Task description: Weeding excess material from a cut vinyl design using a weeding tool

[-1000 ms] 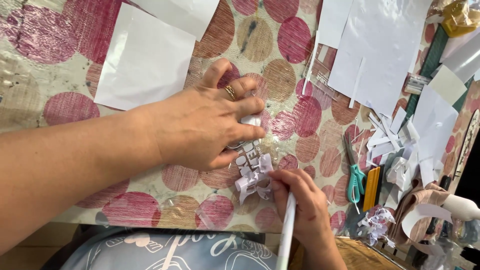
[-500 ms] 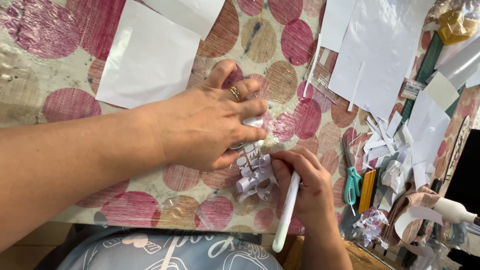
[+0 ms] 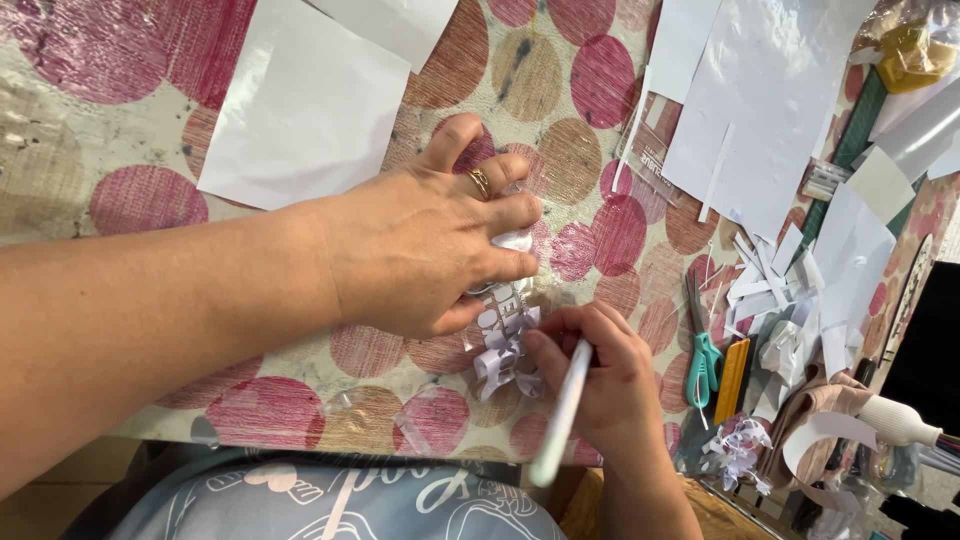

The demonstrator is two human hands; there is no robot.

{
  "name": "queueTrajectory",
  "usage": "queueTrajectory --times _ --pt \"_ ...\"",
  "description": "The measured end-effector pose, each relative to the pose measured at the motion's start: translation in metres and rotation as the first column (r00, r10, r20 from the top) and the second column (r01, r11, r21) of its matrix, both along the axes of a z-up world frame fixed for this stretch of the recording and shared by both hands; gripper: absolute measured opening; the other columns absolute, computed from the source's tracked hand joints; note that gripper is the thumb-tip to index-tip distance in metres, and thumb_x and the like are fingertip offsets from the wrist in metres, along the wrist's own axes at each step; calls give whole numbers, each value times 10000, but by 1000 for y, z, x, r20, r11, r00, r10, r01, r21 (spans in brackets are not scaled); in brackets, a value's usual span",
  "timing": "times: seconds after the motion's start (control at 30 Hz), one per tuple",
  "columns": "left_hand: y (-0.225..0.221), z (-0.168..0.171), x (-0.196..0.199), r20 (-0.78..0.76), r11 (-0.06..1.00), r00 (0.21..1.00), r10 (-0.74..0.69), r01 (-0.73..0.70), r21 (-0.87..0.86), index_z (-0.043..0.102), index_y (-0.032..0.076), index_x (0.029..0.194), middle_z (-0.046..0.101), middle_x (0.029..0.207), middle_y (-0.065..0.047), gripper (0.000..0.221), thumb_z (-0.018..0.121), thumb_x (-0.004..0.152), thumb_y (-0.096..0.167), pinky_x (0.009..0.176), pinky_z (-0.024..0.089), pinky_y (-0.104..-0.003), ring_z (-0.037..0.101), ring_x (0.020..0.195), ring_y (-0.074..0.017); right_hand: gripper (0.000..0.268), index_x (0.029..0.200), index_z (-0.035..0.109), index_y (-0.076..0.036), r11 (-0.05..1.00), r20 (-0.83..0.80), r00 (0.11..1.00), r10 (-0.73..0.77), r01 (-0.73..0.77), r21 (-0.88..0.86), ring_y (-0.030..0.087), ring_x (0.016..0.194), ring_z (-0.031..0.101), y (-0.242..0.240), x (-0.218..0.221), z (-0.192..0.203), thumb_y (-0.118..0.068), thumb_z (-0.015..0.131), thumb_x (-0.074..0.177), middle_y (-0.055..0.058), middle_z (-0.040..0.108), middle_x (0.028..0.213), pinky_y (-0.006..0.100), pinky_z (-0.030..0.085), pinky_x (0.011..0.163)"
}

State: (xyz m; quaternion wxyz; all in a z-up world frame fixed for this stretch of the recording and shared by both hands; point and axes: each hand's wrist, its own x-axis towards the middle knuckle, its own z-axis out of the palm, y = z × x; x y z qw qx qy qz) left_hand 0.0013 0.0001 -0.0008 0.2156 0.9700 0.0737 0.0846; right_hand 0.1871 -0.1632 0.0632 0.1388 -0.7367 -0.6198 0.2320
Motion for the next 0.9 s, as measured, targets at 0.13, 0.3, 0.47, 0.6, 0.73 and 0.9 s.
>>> queueTrajectory --times 0.13,0.3,0.47,0.6,0.73,0.9 --pt "-1 -3 1 -11 1000 1000 -4 5 17 553 339 1391 405 1554 -190 662 616 796 622 1146 -19 -741 288 1477 -473 162 853 688 -87 1000 52 999 11 -12 9 153 670 597 1 -3 -1 -208 788 892 11 647 760 288 464 595" --pt "1 2 -1 1 1000 1000 4 -4 20 599 343 1354 486 1465 -133 623 631 794 613 1139 25 -716 560 1245 -409 139 879 629 -78 998 -8 998 56 -56 14 146 647 524 0 -2 1 -146 739 930 10 571 762 277 422 594" --pt "-2 0 -1 -4 1000 1000 17 -17 14 575 344 1374 455 1507 -127 652 620 792 634 1163 1 -723 294 1489 -456 145 858 597 -76 993 -17 993 120 -120 12 164 654 495 1 0 3 -125 703 944 8 539 749 296 407 619" --pt "1 6 1 -104 1000 995 -8 9 10 503 361 1422 343 1599 -140 682 570 818 669 1170 -4 -727 202 1519 -457 186 828 558 -82 988 -41 987 157 -156 9 163 669 456 2 0 6 -114 701 943 0 503 729 297 379 624" --pt "-1 0 0 -27 1000 999 18 -18 -18 560 358 1383 427 1548 -128 649 614 794 624 1172 -9 -710 267 1500 -432 204 812 556 -80 988 -44 987 155 -156 -5 164 676 454 4 0 8 -116 713 936 0 497 729 295 378 633" --pt "-4 -6 1 3 996 998 57 -57 71 572 398 1363 458 1540 -79 661 586 762 673 1164 37 -700 286 1505 -408 162 838 583 -78 987 -44 987 154 -156 -38 167 666 500 0 3 7 -140 699 932 8 552 770 293 405 623"
